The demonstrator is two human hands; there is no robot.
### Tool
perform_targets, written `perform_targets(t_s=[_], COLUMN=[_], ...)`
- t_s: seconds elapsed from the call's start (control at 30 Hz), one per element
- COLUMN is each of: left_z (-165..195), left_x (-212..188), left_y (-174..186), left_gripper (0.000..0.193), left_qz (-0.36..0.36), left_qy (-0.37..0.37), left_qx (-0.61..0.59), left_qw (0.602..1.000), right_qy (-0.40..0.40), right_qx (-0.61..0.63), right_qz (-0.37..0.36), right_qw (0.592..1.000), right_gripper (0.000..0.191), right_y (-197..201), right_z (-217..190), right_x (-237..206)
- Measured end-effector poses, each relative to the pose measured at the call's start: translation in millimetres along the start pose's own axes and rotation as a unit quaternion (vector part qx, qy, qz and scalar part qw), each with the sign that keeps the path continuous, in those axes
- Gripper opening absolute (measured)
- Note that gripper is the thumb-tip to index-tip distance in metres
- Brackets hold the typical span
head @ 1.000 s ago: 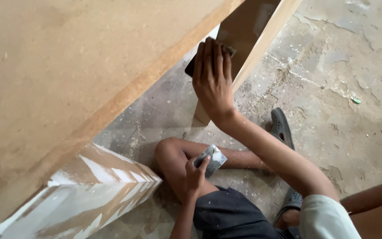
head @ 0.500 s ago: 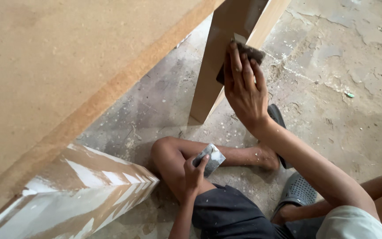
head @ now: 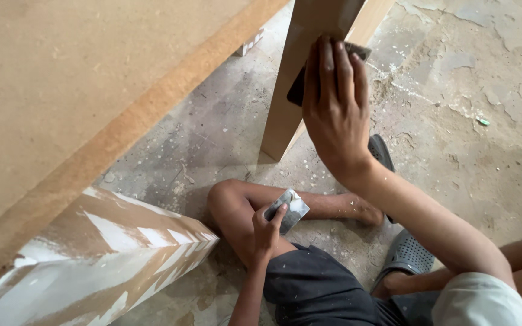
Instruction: The person sits on the floor and uses a putty knife and a smaller scraper to apply white filler to the edges and legs of a wooden table. They repeatedly scoop filler from a container and spread it along the table's perimeter and legs.
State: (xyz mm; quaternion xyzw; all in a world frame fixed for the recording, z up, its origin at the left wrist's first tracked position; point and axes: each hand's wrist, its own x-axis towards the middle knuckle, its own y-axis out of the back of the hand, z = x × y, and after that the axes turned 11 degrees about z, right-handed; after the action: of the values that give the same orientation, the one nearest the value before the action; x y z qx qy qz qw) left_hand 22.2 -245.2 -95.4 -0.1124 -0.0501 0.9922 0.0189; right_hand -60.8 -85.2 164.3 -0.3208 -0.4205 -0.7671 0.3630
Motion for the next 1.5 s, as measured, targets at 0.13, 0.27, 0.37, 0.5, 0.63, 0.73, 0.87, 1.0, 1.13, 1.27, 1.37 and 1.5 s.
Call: perform_targets(t_s=[0.13,0.27,0.37,0.5,0.63,0.73,0.87,1.0,1.13,1.27,1.37,1.5], left_z=[6,8,5,0,0,4,8,11,19,25,23,10], left_x=[-2,-4,-4,-5,-3,-1,3,3,0,-5,-7,-2], left_y=[3,2,1,0,-1,2,5,2,1,8,8,-2], left_gripper=[0.027,0.027,0.027,0.032,0.028,0.031,0.037,0.038,0.037,0.036,0.036,0.037], left_qz=[-0.002,0.0,0.003,-0.012,-0.003,-0.004,0.003,-0.026,-0.028,-0.025,-0.023,-0.032], left_qy=[0.002,-0.004,0.008,-0.043,-0.013,-0.007,0.016,0.021,0.019,0.051,0.06,0.002], left_qx=[-0.029,-0.022,-0.01,0.002,-0.012,0.018,0.129,0.165,0.163,0.149,0.161,0.171], left_qw=[1.0,1.0,1.0,0.999,1.0,1.0,0.992,0.986,0.986,0.987,0.985,0.985], right_qy=[0.0,0.003,0.025,0.037,0.106,0.096,0.025,-0.043,-0.047,-0.042,-0.035,0.0], right_qx=[0.029,0.064,0.078,0.107,-0.009,0.009,0.083,0.095,0.087,0.103,0.131,0.057], right_qz=[-0.063,-0.102,-0.08,-0.027,-0.044,-0.079,-0.075,0.012,-0.042,-0.125,-0.164,-0.046], right_qw=[0.998,0.993,0.993,0.993,0.993,0.992,0.993,0.994,0.994,0.986,0.977,0.997], right_gripper=[0.056,0.06,0.062,0.055,0.055,0.057,0.065,0.066,0.065,0.066,0.068,0.061], right_y=[12,14,1,-38,-73,-77,-69,-72,-73,-58,-37,-24], right_z=[-18,-28,-34,-52,-63,-81,-95,-79,-83,-103,-92,-51], right_x=[-21,-29,-27,-26,-34,-44,-50,-42,-34,-38,-51,-57])
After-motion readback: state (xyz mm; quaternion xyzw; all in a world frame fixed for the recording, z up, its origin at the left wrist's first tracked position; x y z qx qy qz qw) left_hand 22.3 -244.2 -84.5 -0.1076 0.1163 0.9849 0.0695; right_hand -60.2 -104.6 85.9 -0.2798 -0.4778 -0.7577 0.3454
